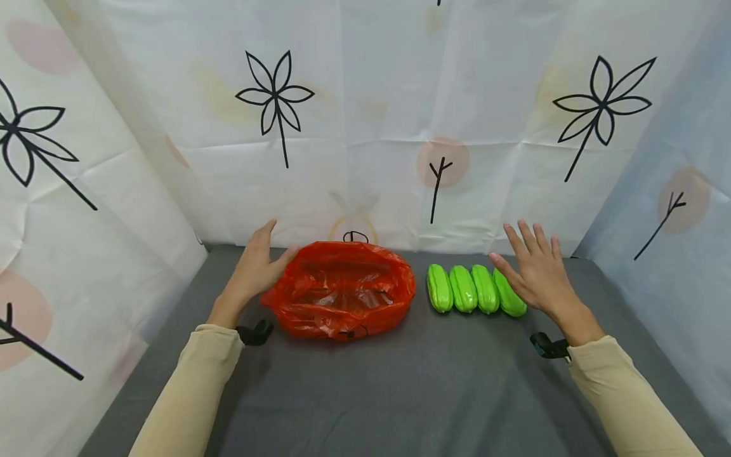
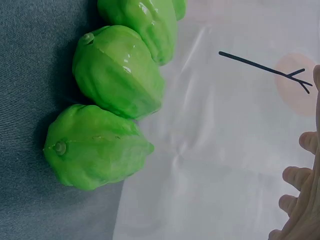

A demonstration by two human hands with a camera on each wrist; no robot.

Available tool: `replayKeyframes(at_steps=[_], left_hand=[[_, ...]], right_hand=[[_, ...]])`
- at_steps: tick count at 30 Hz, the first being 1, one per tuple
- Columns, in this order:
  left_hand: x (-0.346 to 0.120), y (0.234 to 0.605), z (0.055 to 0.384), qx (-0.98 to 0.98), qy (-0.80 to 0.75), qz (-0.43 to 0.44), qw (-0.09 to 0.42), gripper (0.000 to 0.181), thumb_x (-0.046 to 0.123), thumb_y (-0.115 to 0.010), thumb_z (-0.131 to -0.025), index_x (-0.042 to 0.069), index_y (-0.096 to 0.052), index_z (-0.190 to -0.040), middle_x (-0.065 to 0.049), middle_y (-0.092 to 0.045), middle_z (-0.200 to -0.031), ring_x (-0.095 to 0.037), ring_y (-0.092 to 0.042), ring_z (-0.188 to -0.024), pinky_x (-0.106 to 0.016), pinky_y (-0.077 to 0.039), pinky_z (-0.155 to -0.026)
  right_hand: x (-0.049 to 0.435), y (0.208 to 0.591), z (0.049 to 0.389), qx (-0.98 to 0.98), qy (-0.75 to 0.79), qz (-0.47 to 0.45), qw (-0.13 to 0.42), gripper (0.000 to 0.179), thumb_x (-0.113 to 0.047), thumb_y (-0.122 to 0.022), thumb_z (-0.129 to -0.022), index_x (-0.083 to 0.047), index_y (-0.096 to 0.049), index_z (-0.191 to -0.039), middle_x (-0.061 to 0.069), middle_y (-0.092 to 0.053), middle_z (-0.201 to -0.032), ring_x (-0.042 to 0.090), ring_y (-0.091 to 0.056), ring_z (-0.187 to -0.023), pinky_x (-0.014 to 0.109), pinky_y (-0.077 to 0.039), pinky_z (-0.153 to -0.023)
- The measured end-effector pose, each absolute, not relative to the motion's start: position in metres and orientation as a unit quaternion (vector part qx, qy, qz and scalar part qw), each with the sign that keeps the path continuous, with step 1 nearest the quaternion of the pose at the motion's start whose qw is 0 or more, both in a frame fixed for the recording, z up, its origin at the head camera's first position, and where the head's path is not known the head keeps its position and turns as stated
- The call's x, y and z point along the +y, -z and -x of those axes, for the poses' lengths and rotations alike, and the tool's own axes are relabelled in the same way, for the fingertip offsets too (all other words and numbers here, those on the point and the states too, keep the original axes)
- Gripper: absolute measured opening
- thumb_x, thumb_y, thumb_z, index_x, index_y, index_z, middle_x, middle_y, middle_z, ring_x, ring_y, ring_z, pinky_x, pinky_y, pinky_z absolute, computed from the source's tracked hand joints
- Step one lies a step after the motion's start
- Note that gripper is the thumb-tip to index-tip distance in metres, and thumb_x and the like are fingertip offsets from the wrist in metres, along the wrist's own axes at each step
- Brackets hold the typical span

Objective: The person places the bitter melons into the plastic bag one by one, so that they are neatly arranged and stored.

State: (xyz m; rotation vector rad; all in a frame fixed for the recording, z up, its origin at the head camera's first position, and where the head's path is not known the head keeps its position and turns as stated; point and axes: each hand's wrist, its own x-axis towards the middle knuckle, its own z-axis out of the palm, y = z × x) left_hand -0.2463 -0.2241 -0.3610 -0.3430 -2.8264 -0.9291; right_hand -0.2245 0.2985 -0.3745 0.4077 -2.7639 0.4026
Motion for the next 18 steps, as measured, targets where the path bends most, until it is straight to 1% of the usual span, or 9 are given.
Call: replayKeyframes(at_steps=[5,8,11,18], left_hand=[[-0.23,0.372,0.238,-0.923,0.367,0.101,0.05,0.085,0.046,-0.054,-0.104,-0.002,-0.012,-0.161,-0.028,-0.024,-0.161,-0.048,-0.028,-0.144,-0.066,-0.028,-0.113],[-0.233,0.381,0.233,-0.912,0.398,0.091,0.035,0.085,0.044,-0.056,-0.103,-0.002,-0.014,-0.161,-0.028,-0.027,-0.16,-0.048,-0.031,-0.143,-0.064,-0.03,-0.113],[-0.236,0.391,0.229,-0.901,0.425,0.086,0.024,0.085,0.042,-0.058,-0.102,-0.002,-0.015,-0.16,-0.028,-0.027,-0.16,-0.048,-0.031,-0.143,-0.062,-0.03,-0.114],[-0.242,0.414,0.222,-0.886,0.459,0.072,-0.007,0.088,0.042,-0.061,-0.1,-0.002,-0.015,-0.161,-0.027,-0.025,-0.162,-0.048,-0.031,-0.144,-0.063,-0.035,-0.111]], right_hand=[[0.297,0.374,0.221,-0.966,-0.149,-0.145,0.154,0.076,-0.053,-0.038,-0.108,-0.006,-0.017,-0.163,0.029,-0.013,-0.165,0.046,0.001,-0.152,0.068,0.005,-0.116],[0.296,0.375,0.218,-0.964,-0.157,-0.15,0.151,0.076,-0.052,-0.039,-0.108,-0.005,-0.017,-0.163,0.03,-0.013,-0.164,0.047,0.0,-0.152,0.069,0.005,-0.116],[0.295,0.376,0.216,-0.962,-0.165,-0.156,0.149,0.075,-0.05,-0.041,-0.108,-0.004,-0.018,-0.162,0.03,-0.014,-0.164,0.048,-0.001,-0.152,0.068,0.006,-0.116],[0.293,0.379,0.211,-0.961,-0.174,-0.16,0.143,0.074,-0.049,-0.042,-0.108,-0.004,-0.02,-0.162,0.03,-0.015,-0.163,0.05,-0.004,-0.151,0.069,0.006,-0.116]])
